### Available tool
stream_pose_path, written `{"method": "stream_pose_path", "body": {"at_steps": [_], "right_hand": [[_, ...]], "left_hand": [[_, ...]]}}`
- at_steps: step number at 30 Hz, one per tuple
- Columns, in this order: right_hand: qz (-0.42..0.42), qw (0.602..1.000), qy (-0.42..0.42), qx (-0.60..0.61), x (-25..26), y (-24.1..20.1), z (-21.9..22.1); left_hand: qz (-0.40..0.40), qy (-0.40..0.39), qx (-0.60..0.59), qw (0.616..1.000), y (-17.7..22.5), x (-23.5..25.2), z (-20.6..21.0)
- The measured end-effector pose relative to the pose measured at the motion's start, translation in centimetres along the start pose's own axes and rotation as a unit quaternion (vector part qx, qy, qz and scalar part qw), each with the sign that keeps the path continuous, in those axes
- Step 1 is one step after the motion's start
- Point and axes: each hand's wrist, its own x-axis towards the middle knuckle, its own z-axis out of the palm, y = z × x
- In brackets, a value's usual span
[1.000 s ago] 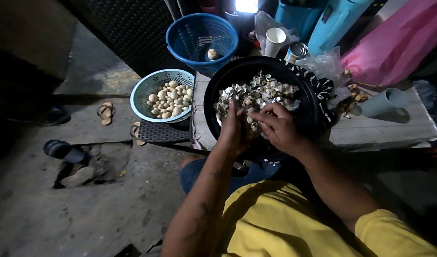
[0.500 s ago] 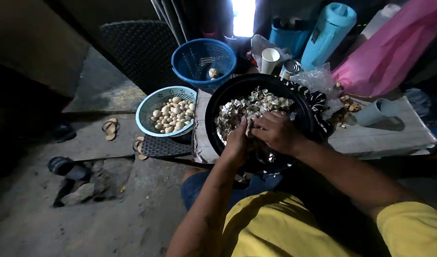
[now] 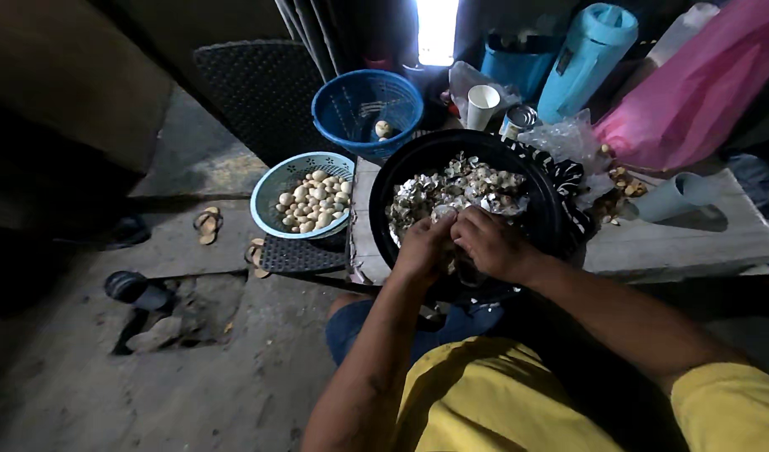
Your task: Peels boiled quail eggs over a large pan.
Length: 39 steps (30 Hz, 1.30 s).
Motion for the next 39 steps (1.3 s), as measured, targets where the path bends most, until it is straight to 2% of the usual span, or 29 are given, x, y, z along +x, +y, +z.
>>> {"method": "stream_pose_path", "body": {"at_steps": [7, 10, 12, 15, 19, 24, 27, 31, 33, 36, 39], "right_hand": [[0.114, 0.983, -0.084, 0.115, -0.8, -0.1, -0.3], [0.107, 0.976, -0.104, 0.156, -1.4, 0.2, -0.4], [0.099, 0.967, -0.145, 0.184, -2.3, -0.1, -0.5], [0.097, 0.966, -0.153, 0.187, -3.4, -0.1, -0.8], [0.071, 0.981, -0.131, 0.123, -4.7, 0.6, -1.1], [0.071, 0.978, -0.186, 0.068, -5.3, 1.0, -0.7], [0.098, 0.982, -0.139, 0.082, -5.0, 1.2, -0.5], [0.145, 0.982, 0.046, 0.112, -4.0, 0.4, 0.0], [0.151, 0.974, 0.1, 0.135, -3.0, -0.4, 0.1], [0.151, 0.967, 0.125, 0.162, -1.5, -1.7, 0.8], [0.188, 0.96, 0.125, 0.166, -0.9, -2.5, 2.0]], "left_hand": [[0.044, 0.05, 0.072, 0.995, -0.5, 0.3, 0.3], [0.059, 0.08, 0.094, 0.991, -0.4, 0.3, 0.2], [0.085, 0.119, 0.095, 0.985, -0.3, 0.8, -0.5], [0.111, 0.156, 0.066, 0.979, 0.4, 1.3, -0.7], [0.13, 0.199, -0.025, 0.971, 0.2, 1.4, -0.2], [0.194, 0.209, -0.113, 0.952, 0.7, 2.1, -1.0], [0.22, 0.179, -0.121, 0.951, 0.9, 2.0, -0.9], [0.235, 0.15, -0.088, 0.956, 0.2, 1.6, -0.3], [0.244, 0.146, -0.053, 0.957, -0.3, 1.4, 0.0], [0.264, 0.135, -0.035, 0.954, -0.6, 1.3, 0.2], [0.278, 0.133, -0.041, 0.95, -0.7, 1.3, 0.0]]}}
